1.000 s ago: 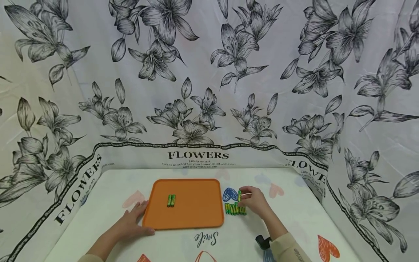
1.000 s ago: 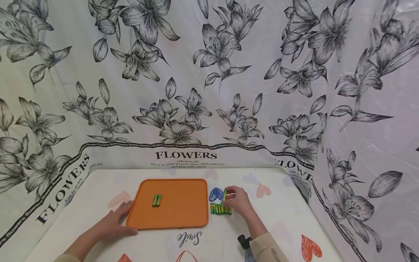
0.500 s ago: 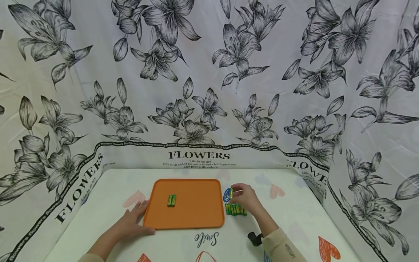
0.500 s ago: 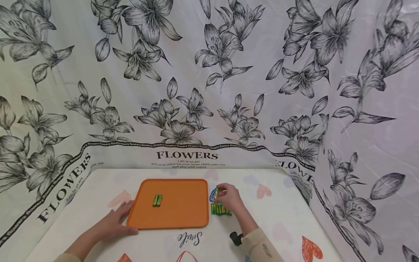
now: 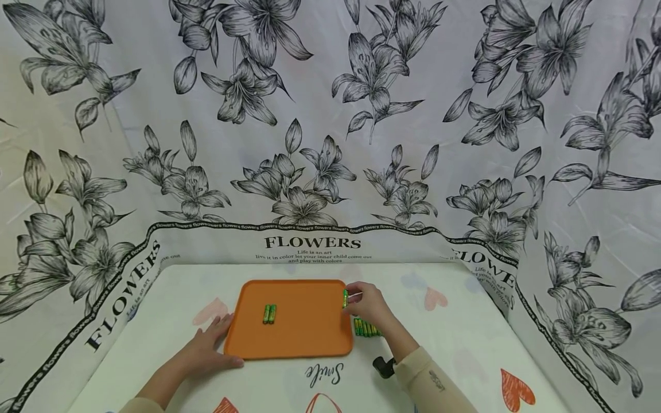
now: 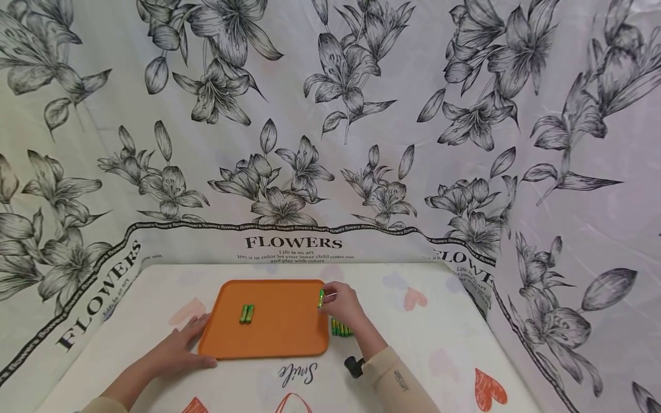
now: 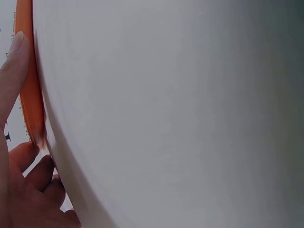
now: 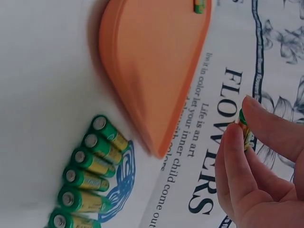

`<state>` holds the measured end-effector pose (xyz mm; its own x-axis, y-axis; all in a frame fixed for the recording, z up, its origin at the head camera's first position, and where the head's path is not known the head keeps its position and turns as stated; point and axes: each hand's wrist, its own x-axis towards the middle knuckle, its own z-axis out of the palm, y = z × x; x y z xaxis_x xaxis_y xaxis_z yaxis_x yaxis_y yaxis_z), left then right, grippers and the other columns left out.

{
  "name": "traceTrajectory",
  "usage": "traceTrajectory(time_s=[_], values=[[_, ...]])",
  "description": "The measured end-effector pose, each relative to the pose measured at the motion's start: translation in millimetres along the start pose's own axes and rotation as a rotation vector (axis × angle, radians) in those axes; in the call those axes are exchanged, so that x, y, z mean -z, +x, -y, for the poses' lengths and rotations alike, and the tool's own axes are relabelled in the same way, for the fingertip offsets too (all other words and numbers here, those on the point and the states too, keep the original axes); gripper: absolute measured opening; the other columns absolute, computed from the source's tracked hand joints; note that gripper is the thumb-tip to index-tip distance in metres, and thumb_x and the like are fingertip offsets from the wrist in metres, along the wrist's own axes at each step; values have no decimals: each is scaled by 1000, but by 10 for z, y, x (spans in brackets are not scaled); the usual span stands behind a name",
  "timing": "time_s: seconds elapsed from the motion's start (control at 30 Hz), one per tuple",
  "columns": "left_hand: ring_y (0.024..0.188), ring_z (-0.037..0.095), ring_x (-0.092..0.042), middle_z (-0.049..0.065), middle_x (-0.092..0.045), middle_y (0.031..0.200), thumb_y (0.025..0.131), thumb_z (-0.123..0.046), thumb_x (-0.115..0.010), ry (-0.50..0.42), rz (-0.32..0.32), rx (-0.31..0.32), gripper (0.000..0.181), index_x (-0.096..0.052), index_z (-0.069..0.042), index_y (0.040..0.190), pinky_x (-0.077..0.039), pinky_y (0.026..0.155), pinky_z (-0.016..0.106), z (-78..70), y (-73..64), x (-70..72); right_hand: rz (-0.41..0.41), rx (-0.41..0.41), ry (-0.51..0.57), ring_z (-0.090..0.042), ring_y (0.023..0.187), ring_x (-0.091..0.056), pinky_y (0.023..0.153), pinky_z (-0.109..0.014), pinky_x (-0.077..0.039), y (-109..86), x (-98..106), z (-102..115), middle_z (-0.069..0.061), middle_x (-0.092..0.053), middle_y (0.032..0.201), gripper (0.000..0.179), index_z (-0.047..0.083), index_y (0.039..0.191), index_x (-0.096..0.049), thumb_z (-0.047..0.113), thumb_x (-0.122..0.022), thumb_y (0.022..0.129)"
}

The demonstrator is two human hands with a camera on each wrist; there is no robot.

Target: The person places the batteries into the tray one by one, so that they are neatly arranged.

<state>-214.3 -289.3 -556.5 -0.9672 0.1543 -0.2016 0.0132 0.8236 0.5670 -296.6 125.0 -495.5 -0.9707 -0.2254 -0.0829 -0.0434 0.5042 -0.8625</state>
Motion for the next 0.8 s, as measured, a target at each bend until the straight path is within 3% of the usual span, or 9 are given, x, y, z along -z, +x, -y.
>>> traceTrajectory(time_s=[0.5,0.8], values=[[150,55,-9,27,-19,164,68,-58,-87,-15,0,-7,123,-24,-5,160,-8,114,78,-32,-22,-1,16,53,20,-22,99,-70,78,-36,-63,84,-309,155,-7,-73,108,49,8,125,-68,7,-85,79],[151,53,-8,25,-19,165,66,-61,-86,-23,3,10,126,-23,-6,160,-6,115,77,-39,-22,-11,46,91,57,-22,100,-70,79,-36,-62,184,-544,234,-8,-71,113,53,2,128,-66,5,-85,79]])
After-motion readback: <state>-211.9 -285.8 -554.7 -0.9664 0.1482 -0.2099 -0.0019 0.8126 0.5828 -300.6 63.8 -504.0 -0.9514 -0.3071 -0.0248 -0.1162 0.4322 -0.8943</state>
